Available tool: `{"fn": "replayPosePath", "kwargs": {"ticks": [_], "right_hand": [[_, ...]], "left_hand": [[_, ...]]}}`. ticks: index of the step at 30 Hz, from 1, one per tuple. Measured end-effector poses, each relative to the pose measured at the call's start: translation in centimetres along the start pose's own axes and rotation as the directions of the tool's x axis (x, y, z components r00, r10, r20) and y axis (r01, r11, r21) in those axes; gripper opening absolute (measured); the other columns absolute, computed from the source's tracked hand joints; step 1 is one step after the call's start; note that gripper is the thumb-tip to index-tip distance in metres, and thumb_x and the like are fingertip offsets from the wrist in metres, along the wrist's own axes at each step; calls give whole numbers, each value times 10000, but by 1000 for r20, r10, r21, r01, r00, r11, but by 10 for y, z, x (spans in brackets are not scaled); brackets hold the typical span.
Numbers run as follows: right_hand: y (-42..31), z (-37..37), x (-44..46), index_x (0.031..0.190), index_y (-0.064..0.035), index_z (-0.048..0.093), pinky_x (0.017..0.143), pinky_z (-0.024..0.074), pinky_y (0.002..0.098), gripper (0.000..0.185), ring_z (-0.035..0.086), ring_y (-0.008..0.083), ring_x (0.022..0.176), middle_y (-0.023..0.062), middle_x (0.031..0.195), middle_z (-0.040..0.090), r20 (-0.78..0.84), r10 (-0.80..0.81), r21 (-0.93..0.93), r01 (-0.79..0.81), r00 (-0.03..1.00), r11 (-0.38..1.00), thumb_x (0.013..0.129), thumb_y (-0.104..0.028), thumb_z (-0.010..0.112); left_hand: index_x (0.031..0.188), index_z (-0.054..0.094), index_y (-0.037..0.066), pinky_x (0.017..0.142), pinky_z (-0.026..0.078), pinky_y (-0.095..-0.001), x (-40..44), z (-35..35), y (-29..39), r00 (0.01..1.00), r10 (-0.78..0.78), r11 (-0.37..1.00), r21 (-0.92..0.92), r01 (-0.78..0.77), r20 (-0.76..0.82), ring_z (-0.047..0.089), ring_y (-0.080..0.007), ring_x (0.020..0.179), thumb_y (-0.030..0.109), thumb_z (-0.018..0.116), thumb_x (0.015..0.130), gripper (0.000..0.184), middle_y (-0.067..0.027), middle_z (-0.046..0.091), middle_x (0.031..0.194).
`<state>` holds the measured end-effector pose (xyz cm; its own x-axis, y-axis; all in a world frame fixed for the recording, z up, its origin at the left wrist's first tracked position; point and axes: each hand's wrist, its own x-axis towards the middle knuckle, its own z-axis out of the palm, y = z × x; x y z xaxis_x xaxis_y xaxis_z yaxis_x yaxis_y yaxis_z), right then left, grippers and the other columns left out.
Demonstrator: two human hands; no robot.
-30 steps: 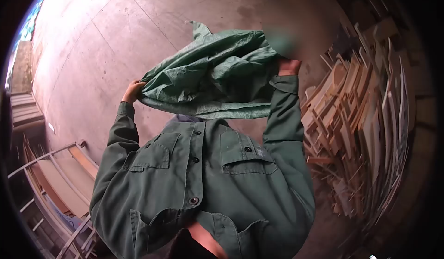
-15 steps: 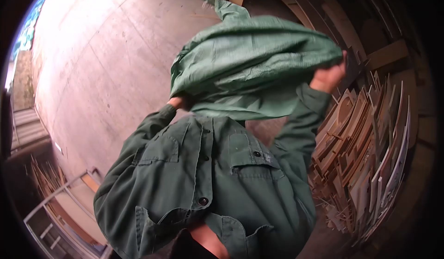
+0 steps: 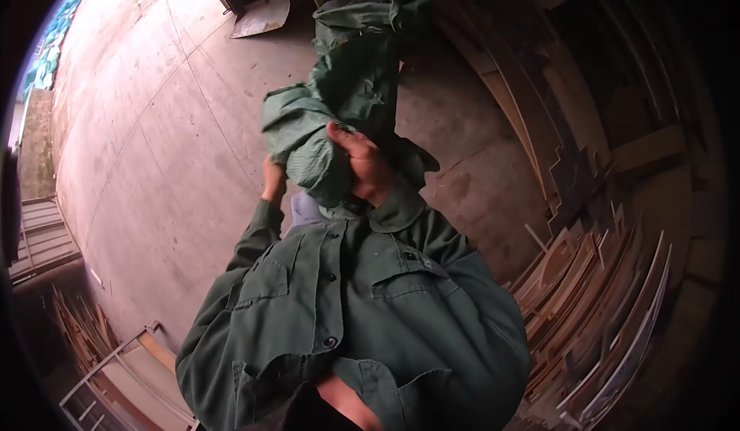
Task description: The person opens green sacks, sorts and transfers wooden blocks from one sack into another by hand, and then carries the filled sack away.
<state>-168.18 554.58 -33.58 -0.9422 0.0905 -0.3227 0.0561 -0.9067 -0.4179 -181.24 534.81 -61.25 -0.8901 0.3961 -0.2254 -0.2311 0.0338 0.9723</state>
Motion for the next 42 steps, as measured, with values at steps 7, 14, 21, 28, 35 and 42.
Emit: {"fn": "replayPosePath", "kwargs": {"ticks": [7, 14, 21, 28, 35, 42], "right_hand": [[-66, -121, 201, 1019, -28, 580, 743, 534, 318, 273, 636, 163, 841, 78, 952, 639, -55, 304, -364, -303, 951, 881, 952, -286, 518], [-118, -235, 265, 985, -59, 554, 693, 542, 368, 211, 640, 206, 736, 68, 842, 611, -298, 184, -397, -297, 937, 869, 938, -263, 536], [-202, -397, 284, 986, -45, 572, 636, 530, 329, 209, 611, 186, 722, 70, 837, 611, -677, 139, -456, -560, 723, 692, 906, -238, 563], [-231, -543, 366, 1019, -11, 600, 866, 478, 384, 512, 613, 318, 946, 171, 977, 651, -595, -17, -786, -587, 803, -193, 683, -370, 739], [-206, -485, 439, 1307, 35, 417, 979, 407, 412, 957, 479, 362, 1197, 231, 1263, 508, -615, 25, -682, -516, 788, -518, 622, -536, 766], [-170, -472, 425, 1049, -10, 600, 799, 486, 463, 541, 620, 398, 913, 247, 940, 643, -482, -45, -693, -412, 875, -591, 715, -424, 703]], "left_hand": [[1130, 554, 56, 743, 478, -226, 40, -105, 125, 922, 82, 997, 44, -71, -378, 588, -101, 838, -54, 503, 827, 326, -36, 616, 938], [1090, 569, 19, 791, 457, -261, 112, -113, 127, 830, 119, 821, 523, 227, -546, 581, -150, 880, -33, 470, 786, 324, -67, 616, 956], [1186, 507, 36, 894, 434, -344, 129, -68, 143, 816, 61, 566, 693, 446, -575, 575, -262, 1015, 97, 548, 733, 459, -137, 587, 1121], [1241, 536, 26, 921, 433, -366, 125, 20, 110, 699, -12, 469, 614, 635, -715, 594, -300, 1046, 123, 472, 813, 444, -196, 619, 1130], [1171, 540, -43, 796, 427, -286, 127, 55, 126, 582, -348, 535, 355, 767, -735, 539, -167, 859, 187, 367, 959, 357, -107, 619, 931], [1175, 532, -58, 915, 397, -355, 168, 34, 85, 526, -358, 531, 295, 794, -771, 554, -306, 1072, 305, 367, 970, 448, -238, 601, 1121]]}}
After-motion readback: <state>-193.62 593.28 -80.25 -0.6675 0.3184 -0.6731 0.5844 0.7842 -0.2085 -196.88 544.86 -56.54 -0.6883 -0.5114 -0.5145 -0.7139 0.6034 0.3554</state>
